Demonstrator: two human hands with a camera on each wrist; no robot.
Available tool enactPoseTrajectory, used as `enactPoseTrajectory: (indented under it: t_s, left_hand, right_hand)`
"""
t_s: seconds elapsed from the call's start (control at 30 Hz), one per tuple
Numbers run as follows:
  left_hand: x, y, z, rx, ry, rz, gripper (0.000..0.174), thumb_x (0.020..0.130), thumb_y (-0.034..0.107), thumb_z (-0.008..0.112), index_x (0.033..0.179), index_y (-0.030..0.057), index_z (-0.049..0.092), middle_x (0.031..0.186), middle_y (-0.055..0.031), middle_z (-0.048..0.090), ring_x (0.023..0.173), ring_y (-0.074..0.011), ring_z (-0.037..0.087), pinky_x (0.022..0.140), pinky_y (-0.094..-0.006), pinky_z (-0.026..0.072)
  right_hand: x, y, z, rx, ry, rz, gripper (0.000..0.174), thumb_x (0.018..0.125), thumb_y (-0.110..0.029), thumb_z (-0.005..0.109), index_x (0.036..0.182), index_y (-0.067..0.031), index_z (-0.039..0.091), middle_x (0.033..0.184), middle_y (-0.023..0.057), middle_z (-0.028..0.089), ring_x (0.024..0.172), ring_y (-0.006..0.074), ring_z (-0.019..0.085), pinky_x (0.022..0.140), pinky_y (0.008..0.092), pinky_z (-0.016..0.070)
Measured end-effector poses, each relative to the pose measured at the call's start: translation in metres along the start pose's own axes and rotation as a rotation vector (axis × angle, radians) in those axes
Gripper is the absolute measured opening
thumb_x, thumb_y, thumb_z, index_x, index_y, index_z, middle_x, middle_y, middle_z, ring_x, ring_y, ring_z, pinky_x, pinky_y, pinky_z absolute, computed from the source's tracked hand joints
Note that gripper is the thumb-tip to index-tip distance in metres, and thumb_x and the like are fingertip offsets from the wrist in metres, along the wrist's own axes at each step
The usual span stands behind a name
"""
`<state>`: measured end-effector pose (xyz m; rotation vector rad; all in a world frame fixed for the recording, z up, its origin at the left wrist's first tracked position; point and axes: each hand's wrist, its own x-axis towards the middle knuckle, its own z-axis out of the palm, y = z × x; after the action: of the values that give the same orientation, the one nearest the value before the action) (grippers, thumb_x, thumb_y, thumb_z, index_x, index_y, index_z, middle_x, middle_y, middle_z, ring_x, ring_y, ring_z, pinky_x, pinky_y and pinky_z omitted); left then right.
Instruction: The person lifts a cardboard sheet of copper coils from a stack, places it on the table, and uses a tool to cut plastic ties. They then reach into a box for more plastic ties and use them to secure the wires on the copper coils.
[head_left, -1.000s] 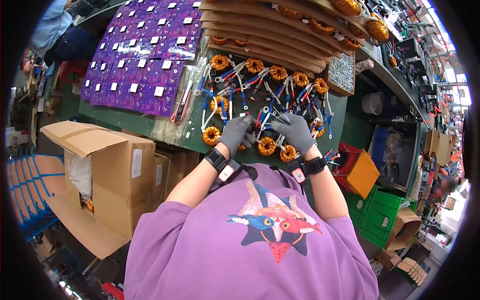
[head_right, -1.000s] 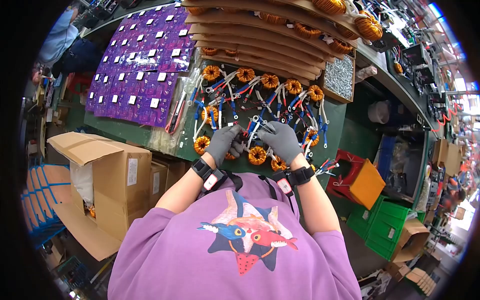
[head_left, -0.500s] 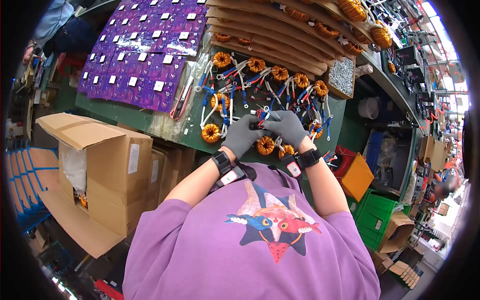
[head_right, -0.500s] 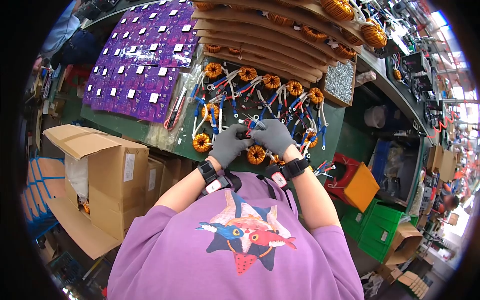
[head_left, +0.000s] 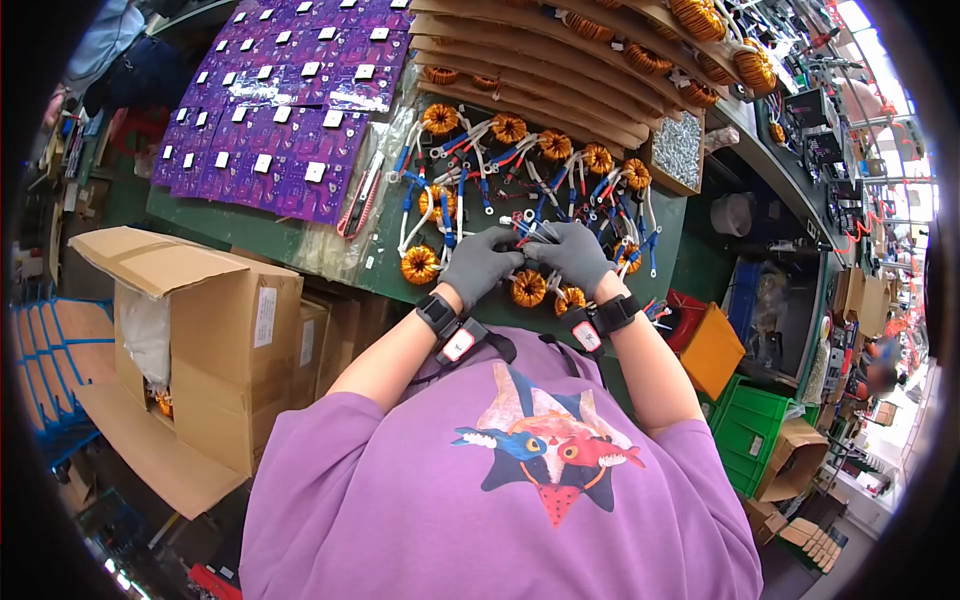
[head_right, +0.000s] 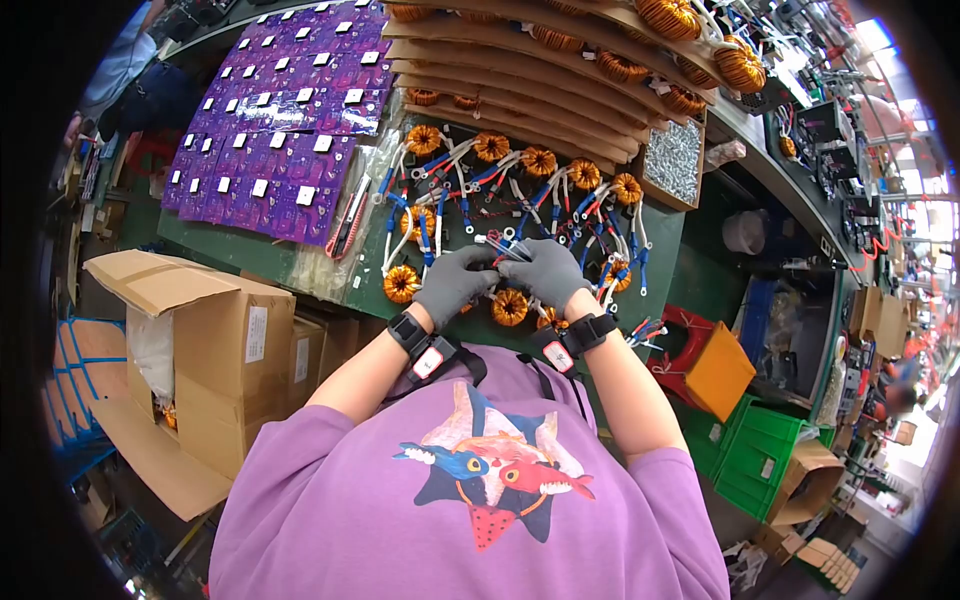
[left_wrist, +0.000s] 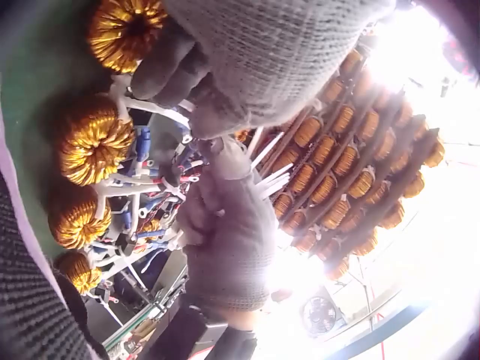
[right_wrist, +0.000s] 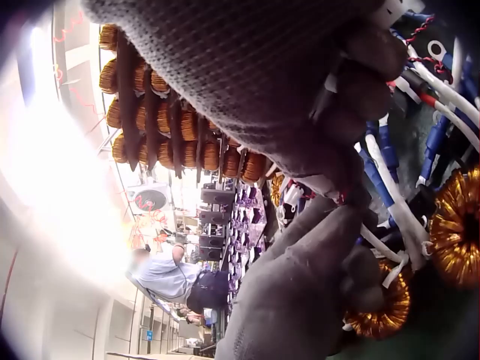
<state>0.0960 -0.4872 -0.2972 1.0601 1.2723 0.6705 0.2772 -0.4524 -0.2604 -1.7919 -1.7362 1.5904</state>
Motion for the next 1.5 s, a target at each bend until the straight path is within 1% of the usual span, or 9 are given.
enactPoseTrajectory:
  t_s: [0.27, 0.43, 0.57, 0.63, 0.87, 1.03, 1.17, 1.37, 1.5]
  left_hand:
    - [-0.001, 0.004, 0.016, 0.366, 0.171, 0.148, 0.038, 0.077, 0.018, 0.067, 0.110, 0.0015, 0.060, 0.095, -0.0118, 0.066, 0.084, -0.0215, 0.064, 0.078, -0.0304, 0.0499]
    - [0.008, -0.011, 0.010, 0.409, 0.170, 0.241, 0.036, 0.077, 0.014, 0.065, 0.111, 0.0029, 0.060, 0.096, -0.0117, 0.066, 0.085, -0.0204, 0.064, 0.077, -0.0301, 0.0501]
    - [0.003, 0.003, 0.008, 0.238, 0.090, 0.072, 0.033, 0.078, 0.014, 0.062, 0.110, 0.0041, 0.061, 0.093, -0.0137, 0.066, 0.084, -0.0255, 0.064, 0.075, -0.0324, 0.0501]
    - [0.008, 0.001, 0.007, 0.226, 0.098, 0.028, 0.035, 0.077, 0.010, 0.063, 0.111, 0.0002, 0.060, 0.090, -0.0107, 0.066, 0.079, -0.0162, 0.064, 0.071, -0.0290, 0.0520]
    - [0.012, 0.021, -0.006, 0.695, -0.005, -0.009, 0.026, 0.077, 0.020, 0.061, 0.093, 0.0002, 0.065, 0.083, -0.0153, 0.067, 0.079, -0.0309, 0.064, 0.072, -0.0364, 0.0489]
    - [0.009, 0.009, -0.011, 0.416, -0.040, 0.022, 0.025, 0.081, 0.025, 0.060, 0.083, 0.0009, 0.066, 0.073, -0.0072, 0.065, 0.073, -0.0219, 0.064, 0.061, -0.0325, 0.0484]
    - [-0.004, 0.009, -0.009, -0.047, -0.159, -0.024, 0.029, 0.085, 0.031, 0.057, 0.085, 0.0032, 0.063, 0.077, -0.0027, 0.059, 0.068, -0.0134, 0.061, 0.052, -0.0264, 0.0473]
    - [0.006, 0.008, -0.021, -0.401, -0.178, -0.220, 0.031, 0.085, 0.032, 0.055, 0.099, 0.0043, 0.056, 0.085, -0.0062, 0.060, 0.071, -0.0153, 0.062, 0.056, -0.0272, 0.0522]
    - [0.005, -0.002, -0.011, -0.140, -0.091, 0.030, 0.024, 0.084, 0.018, 0.061, 0.102, 0.0021, 0.061, 0.089, -0.0074, 0.064, 0.073, -0.0130, 0.063, 0.056, -0.0264, 0.0514]
  right_hand:
    - [-0.001, -0.007, 0.006, -0.302, 0.111, -0.075, 0.026, 0.076, -0.031, 0.063, 0.086, -0.0075, 0.067, 0.082, 0.0131, 0.066, 0.078, 0.0312, 0.063, 0.068, 0.0386, 0.0485]
    - [-0.001, -0.008, 0.014, -0.336, 0.200, -0.005, 0.027, 0.076, -0.033, 0.063, 0.090, -0.0102, 0.067, 0.086, 0.0131, 0.066, 0.082, 0.0327, 0.063, 0.071, 0.0397, 0.0485]
    - [0.001, 0.004, 0.009, -0.293, 0.181, 0.049, 0.027, 0.079, -0.035, 0.063, 0.092, -0.0122, 0.068, 0.086, 0.0123, 0.067, 0.082, 0.0314, 0.063, 0.071, 0.0384, 0.0488]
    - [0.002, 0.003, 0.010, -0.218, 0.145, -0.018, 0.027, 0.079, -0.035, 0.063, 0.092, -0.0117, 0.069, 0.086, 0.0117, 0.067, 0.081, 0.0301, 0.064, 0.071, 0.0377, 0.0488]
    - [-0.003, 0.000, 0.019, -0.247, 0.204, -0.065, 0.033, 0.078, -0.039, 0.065, 0.093, -0.0096, 0.067, 0.086, 0.0127, 0.067, 0.083, 0.0308, 0.063, 0.072, 0.0383, 0.0482]
    - [0.009, 0.006, 0.025, -0.139, 0.214, 0.002, 0.035, 0.076, -0.037, 0.070, 0.089, -0.0054, 0.064, 0.082, 0.0150, 0.066, 0.080, 0.0329, 0.063, 0.070, 0.0391, 0.0474]
    - [0.020, 0.019, 0.029, 0.058, 0.210, -0.074, 0.031, 0.076, -0.031, 0.071, 0.089, -0.0038, 0.064, 0.080, 0.0133, 0.066, 0.074, 0.0247, 0.063, 0.067, 0.0335, 0.0467]
    - [0.035, 0.038, 0.027, 0.423, 0.104, -0.050, 0.026, 0.083, -0.027, 0.066, 0.087, -0.0007, 0.067, 0.070, -0.0013, 0.057, 0.065, 0.0071, 0.047, 0.060, 0.0262, 0.0384]
    - [0.023, 0.018, 0.017, 0.423, 0.102, 0.025, 0.022, 0.082, -0.023, 0.067, 0.087, -0.0018, 0.068, 0.072, -0.0036, 0.057, 0.067, 0.0064, 0.048, 0.061, 0.0243, 0.0384]
